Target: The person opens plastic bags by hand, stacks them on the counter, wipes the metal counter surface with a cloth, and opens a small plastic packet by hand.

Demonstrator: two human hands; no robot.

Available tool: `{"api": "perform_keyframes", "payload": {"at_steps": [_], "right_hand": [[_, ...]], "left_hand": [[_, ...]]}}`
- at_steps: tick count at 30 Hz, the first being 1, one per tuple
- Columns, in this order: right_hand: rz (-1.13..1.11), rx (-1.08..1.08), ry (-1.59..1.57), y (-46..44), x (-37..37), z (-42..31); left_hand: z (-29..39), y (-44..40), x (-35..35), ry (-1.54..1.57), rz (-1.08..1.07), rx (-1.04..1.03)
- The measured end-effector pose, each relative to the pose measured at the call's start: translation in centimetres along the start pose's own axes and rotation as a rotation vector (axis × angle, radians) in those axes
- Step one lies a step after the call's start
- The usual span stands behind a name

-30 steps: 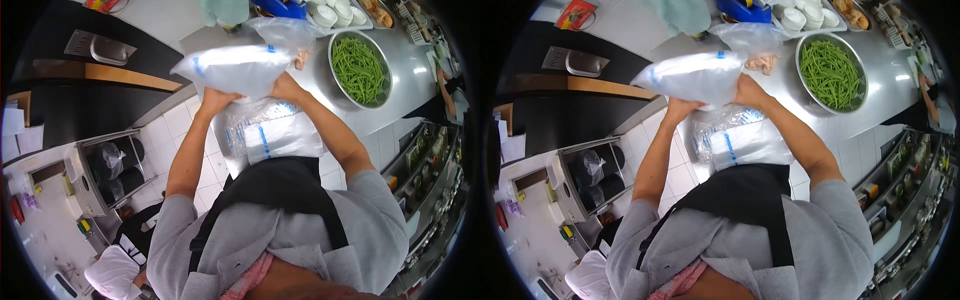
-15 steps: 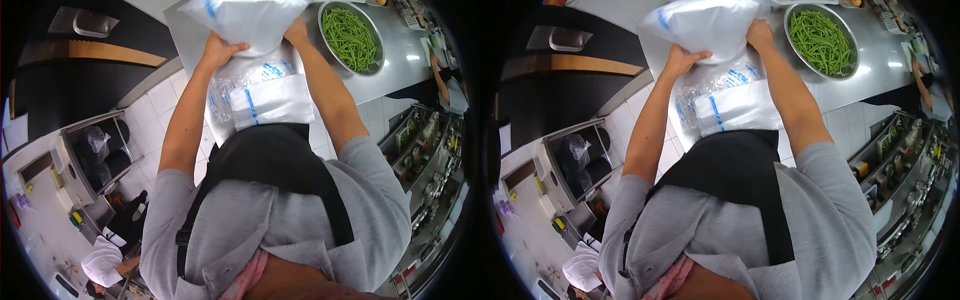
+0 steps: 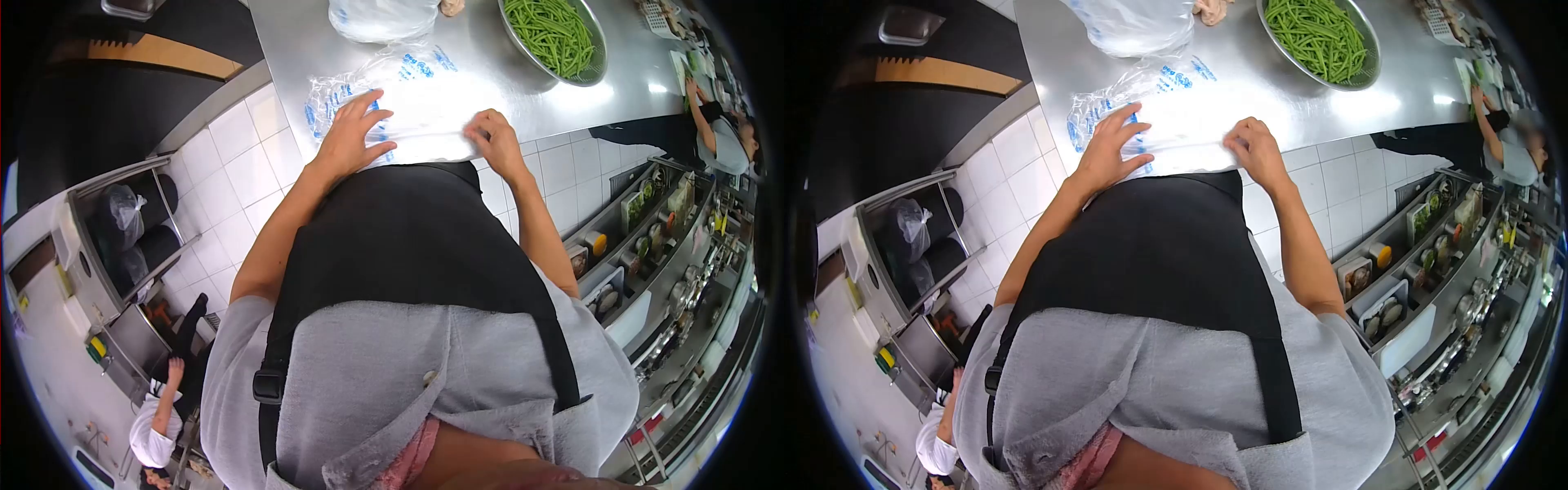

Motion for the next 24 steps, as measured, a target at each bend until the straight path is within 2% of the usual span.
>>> {"api": "perform_keyframes", "payload": {"at_steps": [5,8,10,13,15,17,19,20,23,24], "right_hand": [[0.049,-0.057,-0.05,-1.5,-0.1,0.9],[0.133,-0.026,0.0,-2.1,-0.3,1.6],[0.144,-0.08,0.004,-2.4,-0.1,1.7],[0.158,-0.101,-0.01,-2.7,0.1,1.1],[0.146,-0.112,-0.015,-3.0,0.4,0.6],[0.117,-0.138,-0.013,-3.6,0.6,0.1],[0.101,-0.189,-0.072,-4.1,1.2,-0.2],[0.093,-0.218,-0.102,-4.2,1.4,-0.2],[0.112,-0.079,-0.367,-4.1,2.0,-0.8],[0.062,-0.09,-0.337,-3.9,2.2,-1.0]], "left_hand": [[2.7,-0.2,0.9,-0.059,-0.03,-0.075],[1.4,0.1,-0.7,-0.181,-0.017,-0.148],[-0.4,-0.1,-1.9,-0.273,0.007,-0.208],[4.6,-0.7,1.1,-0.068,0.16,-0.17],[7.0,-1.7,0.5,-0.039,0.277,-0.178],[6.8,-2.2,0.3,-0.039,0.285,-0.147],[5.2,-3.7,0.2,-0.062,0.174,-0.089],[4.8,-4.2,0.7,0.028,0.213,-0.11],[5.1,-4.9,2.1,0.122,0.14,0.067],[4.7,-5.1,1.9,0.178,0.15,0.054]]}}
Point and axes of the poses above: each hand's wrist, its own y-axis away from the middle knuckle, its own x-axis out of the back of the hand, z = x × y, the point moved 1 cm from there along -y, towards the middle knuckle, and after that the axes turned 5 degrees about -y, right-handed, at the moved point
